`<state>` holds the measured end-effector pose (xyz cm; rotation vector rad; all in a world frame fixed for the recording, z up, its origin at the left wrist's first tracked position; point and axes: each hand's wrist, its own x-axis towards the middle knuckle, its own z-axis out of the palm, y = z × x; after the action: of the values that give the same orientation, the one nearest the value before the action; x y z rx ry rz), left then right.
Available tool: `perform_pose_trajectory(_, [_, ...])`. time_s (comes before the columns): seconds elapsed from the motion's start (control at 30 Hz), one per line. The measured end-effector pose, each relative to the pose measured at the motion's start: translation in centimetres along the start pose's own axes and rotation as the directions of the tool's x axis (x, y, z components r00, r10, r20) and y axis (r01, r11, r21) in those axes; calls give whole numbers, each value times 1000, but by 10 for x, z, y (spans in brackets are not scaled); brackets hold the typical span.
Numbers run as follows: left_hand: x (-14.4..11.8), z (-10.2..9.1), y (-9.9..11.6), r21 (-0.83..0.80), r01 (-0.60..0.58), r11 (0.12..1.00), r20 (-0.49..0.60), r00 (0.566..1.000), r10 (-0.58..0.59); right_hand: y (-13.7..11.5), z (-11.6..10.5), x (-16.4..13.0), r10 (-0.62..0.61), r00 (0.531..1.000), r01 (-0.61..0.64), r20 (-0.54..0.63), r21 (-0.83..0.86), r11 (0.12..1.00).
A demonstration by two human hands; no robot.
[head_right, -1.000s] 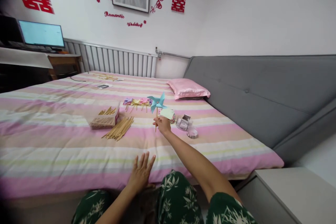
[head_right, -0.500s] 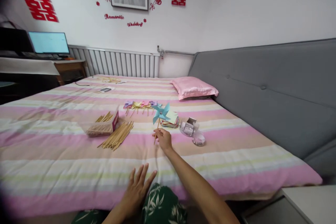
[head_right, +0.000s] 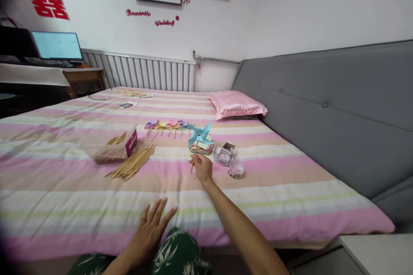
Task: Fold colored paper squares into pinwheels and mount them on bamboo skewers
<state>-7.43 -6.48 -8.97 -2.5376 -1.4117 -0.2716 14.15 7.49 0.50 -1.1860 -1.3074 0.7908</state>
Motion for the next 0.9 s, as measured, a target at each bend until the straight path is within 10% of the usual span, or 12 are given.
perform_pose_trajectory(0.5, [6, -52, -5, -310, 108, 944, 364, 931, 13, -72, -32, -17, -28, 987, 45, 160, -107, 993])
perform_pose_trajectory(0.63, [31, -79, -38, -658, 178, 732, 332, 941, 70, -73, -21, -6, -20, 980, 39, 198, -94, 995])
perform_pose_trajectory(0.73, [81, -95, -55, -854, 321, 408, 290, 947, -139, -68, -10, 18, -24, 977, 38, 212, -60, 997])
perform_pose_trajectory(0.9, [184, -82, -64, -978, 138, 159, 36, 852, -523, -55, 12, 76, -69, 982, 75, 173, -29, 997])
